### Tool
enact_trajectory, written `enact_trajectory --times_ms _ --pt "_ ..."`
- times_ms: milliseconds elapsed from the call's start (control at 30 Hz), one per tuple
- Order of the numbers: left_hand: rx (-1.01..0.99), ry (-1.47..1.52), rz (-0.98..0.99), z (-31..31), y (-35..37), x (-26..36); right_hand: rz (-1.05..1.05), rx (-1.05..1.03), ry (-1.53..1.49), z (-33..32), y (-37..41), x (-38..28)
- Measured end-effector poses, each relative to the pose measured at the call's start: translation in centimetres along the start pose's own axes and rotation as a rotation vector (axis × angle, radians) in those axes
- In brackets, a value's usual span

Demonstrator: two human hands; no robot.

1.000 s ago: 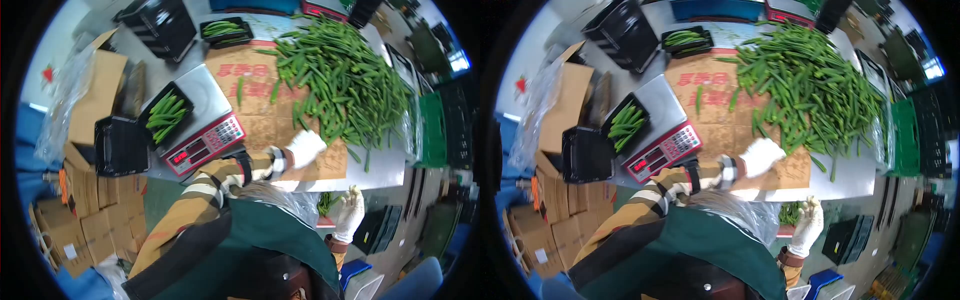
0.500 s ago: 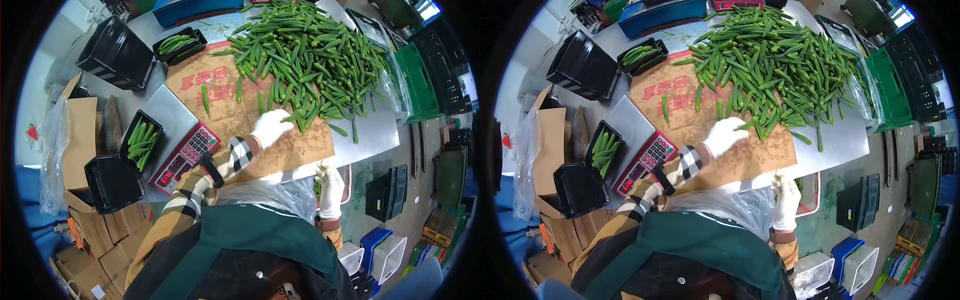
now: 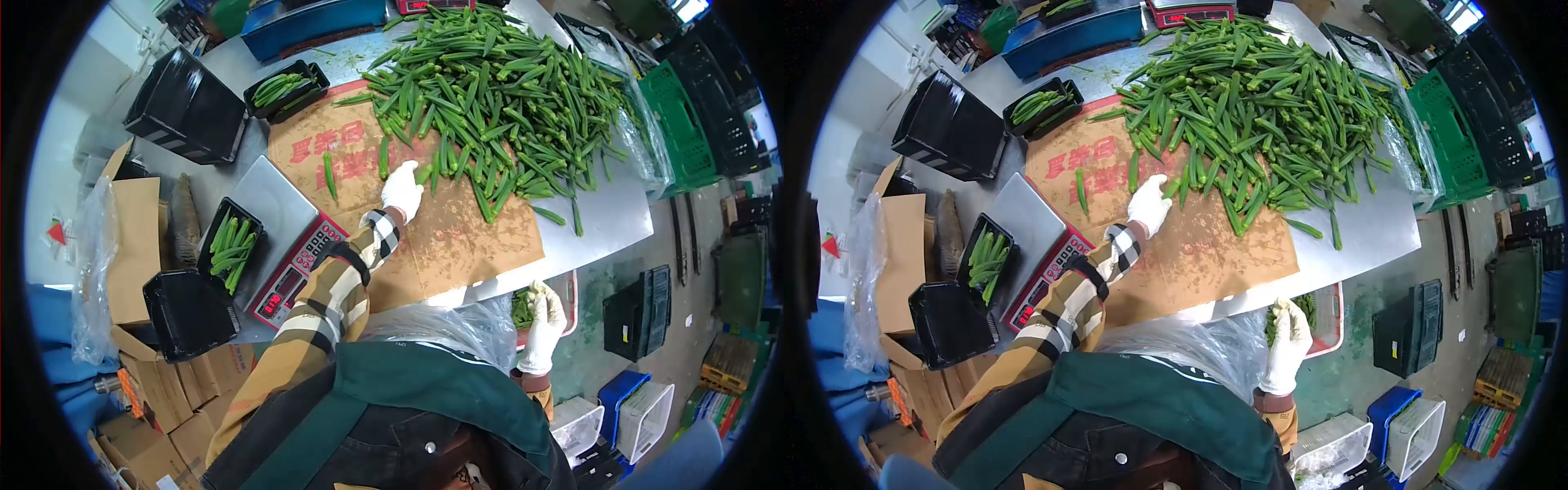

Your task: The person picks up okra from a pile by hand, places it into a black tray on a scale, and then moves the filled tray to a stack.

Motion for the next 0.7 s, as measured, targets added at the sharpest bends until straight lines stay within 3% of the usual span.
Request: enact_trajectory --times_ms 100,167,300,367,400,433,467,500,533,567,600,633,700 --pt "-0.241 0.609 -0.163 -0.3 0.5 -1.9 -0.039 -0.037 0.003 1.2 -0.4 -0.6" --pt "-0.041 0.635 -0.067 -6.0 2.1 -0.5 -0.09 -0.061 0.039 1.8 -0.8 -0.7" --pt "0.515 0.489 0.135 -21.9 8.4 -0.1 -0.015 -0.136 0.017 3.7 -0.6 -1.1" --pt "0.69 0.002 0.121 -29.0 12.0 -2.1 -0.027 -0.247 0.0 4.7 -1.6 1.2" --pt "0.742 -0.097 0.085 -31.4 14.0 -3.6 -0.18 -0.352 0.226 5.8 -1.8 0.2" --pt "0.78 -0.187 0.057 -33.5 16.1 -5.0 -0.332 -0.434 0.455 6.6 -1.7 -1.2" --pt "0.685 -0.284 -0.042 -35.0 17.5 -7.4 -0.398 -0.531 0.643 8.2 -1.3 -3.3" --pt "0.575 -0.311 -0.063 -36.2 19.0 -7.3 -0.68 -0.589 0.75 9.0 -1.4 -3.8" --pt "0.552 -0.102 -0.125 -36.4 20.4 -10.2 -0.819 -0.631 0.845 10.4 -1.6 -5.6" --pt "0.576 0.302 -0.144 -36.0 21.3 -9.7 -0.889 -0.652 0.974 11.7 -2.6 -6.6" --pt "0.63 0.409 -0.217 -36.0 22.1 -7.1 -0.731 -0.874 1.18 13.8 -3.9 -9.4" --pt "0.662 0.466 -0.25 -36.0 22.9 -8.8 -0.765 -0.907 1.148 15.4 -5.7 -11.1" --pt "0.745 -0.196 -0.3 -38.8 24.9 -12.2 -0.956 -0.773 1.271 18.7 -9.4 -17.1"
Point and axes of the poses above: each hand's wrist, its own y-axis away from the middle knuckle, its own z-axis out of the palm, x = y × z, the point moved 6 cm from there along -y, towards the middle knuckle, and after that the axes turned 5 degrees about y, right-handed, at the moved point
